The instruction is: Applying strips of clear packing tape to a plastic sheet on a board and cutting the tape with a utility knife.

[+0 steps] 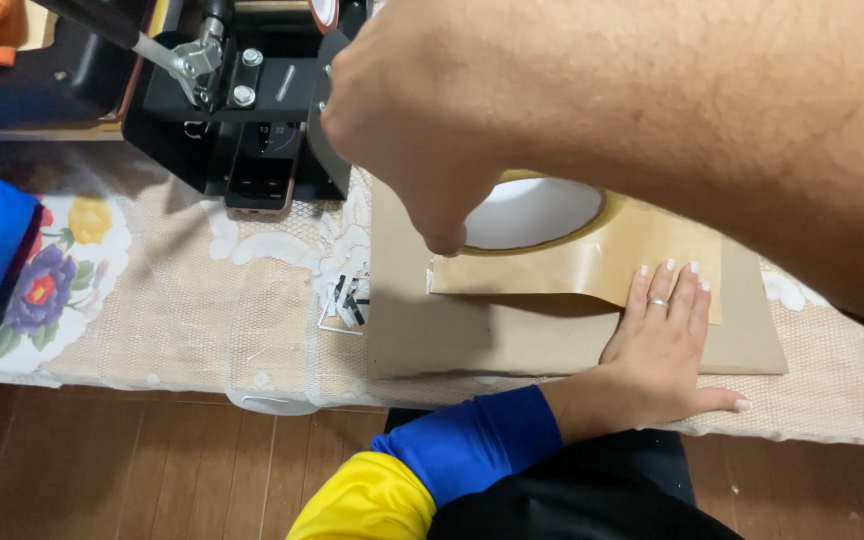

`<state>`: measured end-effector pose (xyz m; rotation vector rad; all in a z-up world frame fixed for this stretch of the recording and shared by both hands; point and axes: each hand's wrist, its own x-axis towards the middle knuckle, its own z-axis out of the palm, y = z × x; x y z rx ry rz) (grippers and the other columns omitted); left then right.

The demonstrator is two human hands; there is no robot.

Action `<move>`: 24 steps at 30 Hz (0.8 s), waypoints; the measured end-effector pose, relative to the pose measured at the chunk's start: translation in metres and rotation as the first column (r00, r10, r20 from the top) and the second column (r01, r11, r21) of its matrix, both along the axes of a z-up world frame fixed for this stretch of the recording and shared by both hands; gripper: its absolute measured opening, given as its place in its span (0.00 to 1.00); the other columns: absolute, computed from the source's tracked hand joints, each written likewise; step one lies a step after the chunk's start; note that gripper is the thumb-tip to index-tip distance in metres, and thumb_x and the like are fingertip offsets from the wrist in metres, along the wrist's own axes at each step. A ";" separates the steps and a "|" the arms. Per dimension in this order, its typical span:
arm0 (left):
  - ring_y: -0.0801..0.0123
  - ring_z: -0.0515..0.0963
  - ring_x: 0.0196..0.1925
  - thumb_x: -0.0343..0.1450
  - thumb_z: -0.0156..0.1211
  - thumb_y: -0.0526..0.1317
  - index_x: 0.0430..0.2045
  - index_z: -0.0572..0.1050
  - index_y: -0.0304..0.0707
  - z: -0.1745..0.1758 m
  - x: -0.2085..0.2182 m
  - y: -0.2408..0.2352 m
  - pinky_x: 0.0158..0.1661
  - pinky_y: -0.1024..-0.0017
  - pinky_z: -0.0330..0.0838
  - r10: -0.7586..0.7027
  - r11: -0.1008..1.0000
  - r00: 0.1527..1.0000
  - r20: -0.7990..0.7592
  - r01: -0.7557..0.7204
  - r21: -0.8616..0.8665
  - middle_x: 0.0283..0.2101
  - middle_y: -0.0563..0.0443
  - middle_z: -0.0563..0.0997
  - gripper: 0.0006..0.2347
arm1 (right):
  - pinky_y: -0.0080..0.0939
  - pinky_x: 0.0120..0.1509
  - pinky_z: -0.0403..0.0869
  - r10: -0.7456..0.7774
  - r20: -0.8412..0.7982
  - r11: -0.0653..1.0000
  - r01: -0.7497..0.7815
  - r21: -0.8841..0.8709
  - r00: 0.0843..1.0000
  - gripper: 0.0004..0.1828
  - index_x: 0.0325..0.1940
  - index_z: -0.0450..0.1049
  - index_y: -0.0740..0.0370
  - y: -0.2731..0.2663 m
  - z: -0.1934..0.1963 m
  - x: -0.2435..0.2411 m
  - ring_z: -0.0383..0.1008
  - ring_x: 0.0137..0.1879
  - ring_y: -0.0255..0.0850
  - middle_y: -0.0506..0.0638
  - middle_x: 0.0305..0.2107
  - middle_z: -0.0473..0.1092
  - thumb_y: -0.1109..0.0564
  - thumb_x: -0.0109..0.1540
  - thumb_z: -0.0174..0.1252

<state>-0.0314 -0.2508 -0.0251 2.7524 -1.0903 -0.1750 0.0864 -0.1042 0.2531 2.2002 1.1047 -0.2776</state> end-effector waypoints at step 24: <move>0.47 0.54 0.74 0.54 0.41 0.73 0.65 0.60 0.28 0.002 -0.002 0.007 0.75 0.43 0.33 0.012 0.989 1.000 0.010 -0.010 -0.149 0.65 0.40 0.65 0.51 | 0.50 0.37 0.68 0.098 0.069 0.973 -0.111 0.203 0.993 0.35 0.39 0.80 0.51 0.087 0.061 -0.009 0.72 0.38 0.45 0.45 0.35 0.71 0.24 0.44 0.72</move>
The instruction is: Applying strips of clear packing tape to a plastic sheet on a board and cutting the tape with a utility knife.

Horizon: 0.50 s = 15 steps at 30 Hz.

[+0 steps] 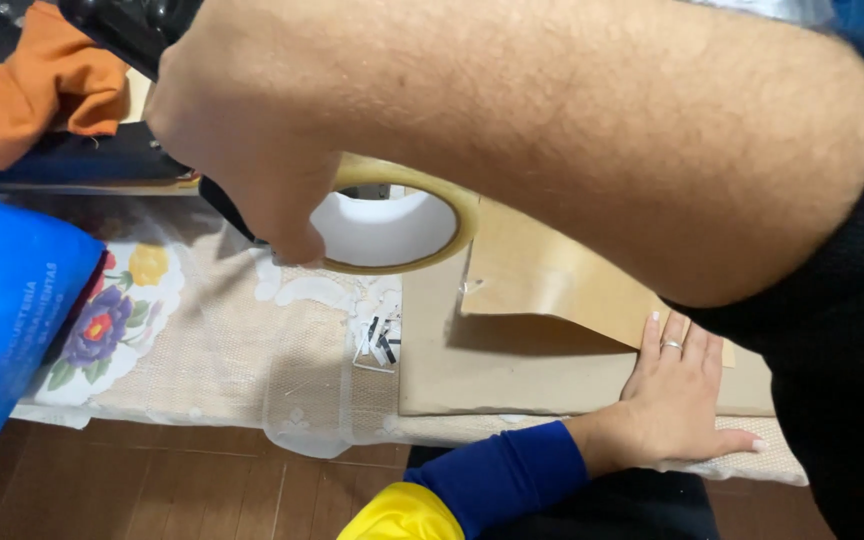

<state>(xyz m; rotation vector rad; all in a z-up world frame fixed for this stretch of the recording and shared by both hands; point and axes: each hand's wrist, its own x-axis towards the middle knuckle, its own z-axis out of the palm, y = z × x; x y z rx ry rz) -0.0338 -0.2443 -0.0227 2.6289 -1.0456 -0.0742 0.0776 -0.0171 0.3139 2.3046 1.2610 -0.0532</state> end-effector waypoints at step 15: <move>0.39 0.40 0.77 0.60 0.32 0.68 0.65 0.53 0.16 0.016 0.007 0.009 0.74 0.46 0.20 -0.088 0.994 0.963 -0.256 0.101 0.041 0.70 0.26 0.55 0.49 | 0.47 0.29 0.61 0.244 0.103 0.901 -0.265 0.345 0.964 0.42 0.30 0.78 0.53 0.057 0.001 0.044 0.65 0.24 0.42 0.45 0.20 0.71 0.19 0.35 0.81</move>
